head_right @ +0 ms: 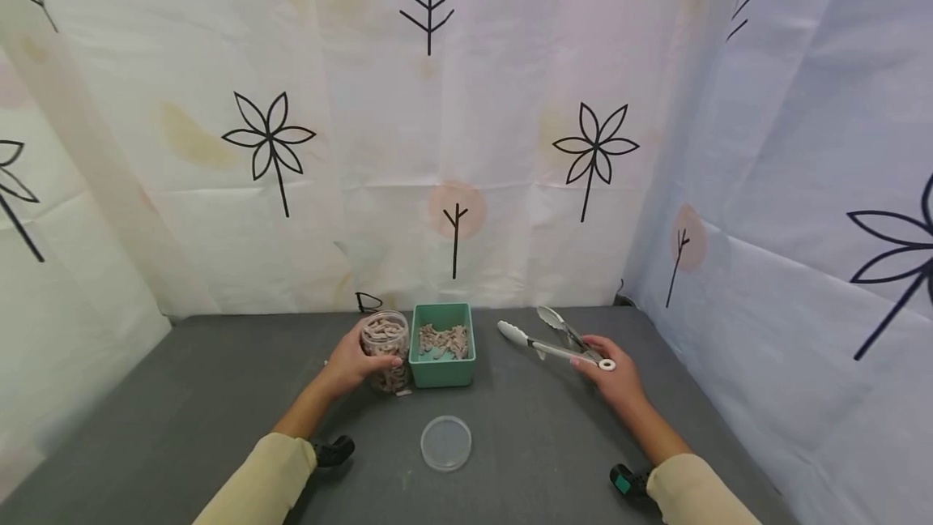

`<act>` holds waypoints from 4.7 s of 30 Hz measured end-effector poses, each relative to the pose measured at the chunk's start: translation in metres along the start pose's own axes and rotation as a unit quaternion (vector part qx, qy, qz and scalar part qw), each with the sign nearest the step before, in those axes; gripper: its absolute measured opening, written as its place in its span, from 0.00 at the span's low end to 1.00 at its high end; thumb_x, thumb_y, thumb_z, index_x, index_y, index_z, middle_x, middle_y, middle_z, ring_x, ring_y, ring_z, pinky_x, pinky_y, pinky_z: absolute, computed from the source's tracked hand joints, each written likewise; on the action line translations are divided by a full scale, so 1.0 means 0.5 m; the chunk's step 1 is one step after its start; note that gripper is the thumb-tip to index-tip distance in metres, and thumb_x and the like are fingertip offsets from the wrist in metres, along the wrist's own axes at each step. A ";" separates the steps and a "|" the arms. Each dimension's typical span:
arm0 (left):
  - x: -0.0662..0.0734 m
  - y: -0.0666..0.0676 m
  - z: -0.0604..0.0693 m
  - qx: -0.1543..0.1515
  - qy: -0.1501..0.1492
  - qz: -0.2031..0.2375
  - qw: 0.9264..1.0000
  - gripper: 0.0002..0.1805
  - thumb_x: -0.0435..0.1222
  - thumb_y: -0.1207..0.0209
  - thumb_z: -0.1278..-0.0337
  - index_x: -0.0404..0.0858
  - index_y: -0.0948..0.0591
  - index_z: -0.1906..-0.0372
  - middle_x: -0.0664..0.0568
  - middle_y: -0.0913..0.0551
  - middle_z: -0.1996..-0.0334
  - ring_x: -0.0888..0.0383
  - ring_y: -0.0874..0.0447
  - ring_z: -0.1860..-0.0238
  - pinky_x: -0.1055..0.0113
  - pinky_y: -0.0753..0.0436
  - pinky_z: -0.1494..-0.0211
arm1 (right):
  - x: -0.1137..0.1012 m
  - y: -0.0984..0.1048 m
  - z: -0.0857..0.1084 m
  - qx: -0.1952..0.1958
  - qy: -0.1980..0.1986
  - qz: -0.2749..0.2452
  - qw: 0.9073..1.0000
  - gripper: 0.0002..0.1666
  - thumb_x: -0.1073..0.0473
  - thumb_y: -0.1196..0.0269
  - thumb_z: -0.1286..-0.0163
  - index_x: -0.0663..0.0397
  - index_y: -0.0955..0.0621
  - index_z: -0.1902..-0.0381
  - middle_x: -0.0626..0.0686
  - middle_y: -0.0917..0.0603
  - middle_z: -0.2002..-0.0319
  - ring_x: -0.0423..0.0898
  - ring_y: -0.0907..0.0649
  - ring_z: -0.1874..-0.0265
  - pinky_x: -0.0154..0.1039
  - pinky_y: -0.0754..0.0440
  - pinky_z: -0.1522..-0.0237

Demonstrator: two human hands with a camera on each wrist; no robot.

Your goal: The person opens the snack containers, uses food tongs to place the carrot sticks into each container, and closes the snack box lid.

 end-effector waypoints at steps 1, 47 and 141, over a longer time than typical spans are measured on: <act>0.001 -0.001 0.000 -0.001 -0.002 0.002 1.000 0.51 0.42 0.23 0.60 0.38 0.36 0.29 0.42 0.24 0.44 0.47 0.24 0.47 0.49 0.25 0.48 | 0.001 0.003 0.004 -0.006 0.005 0.015 1.000 0.31 0.59 0.32 0.36 0.66 0.28 0.38 0.71 0.23 0.45 0.36 0.21 0.65 0.35 0.23 0.65; -0.002 0.000 0.001 0.000 -0.017 0.005 1.000 0.50 0.41 0.23 0.59 0.38 0.36 0.29 0.43 0.23 0.45 0.48 0.24 0.47 0.50 0.25 0.47 | -0.077 0.015 0.024 -0.195 0.014 0.229 0.954 0.25 0.52 0.35 0.32 0.64 0.22 0.45 0.61 0.18 0.51 0.58 0.19 0.53 0.54 0.21 0.57; -0.006 -0.001 -0.002 0.010 -0.002 -0.003 1.000 0.50 0.44 0.23 0.60 0.36 0.36 0.30 0.43 0.23 0.45 0.47 0.24 0.47 0.48 0.26 0.46 | -0.357 -0.290 0.035 -0.373 0.216 0.248 0.868 0.32 0.49 0.29 0.38 0.46 0.24 0.37 0.52 0.29 0.34 0.53 0.33 0.35 0.55 0.33 0.40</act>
Point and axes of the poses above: each hand's wrist, its own z-axis away from the middle knuckle, its own y-axis out of the back of the hand, x = y × z, the point moved 6 cm from there along -z, towards the middle knuckle
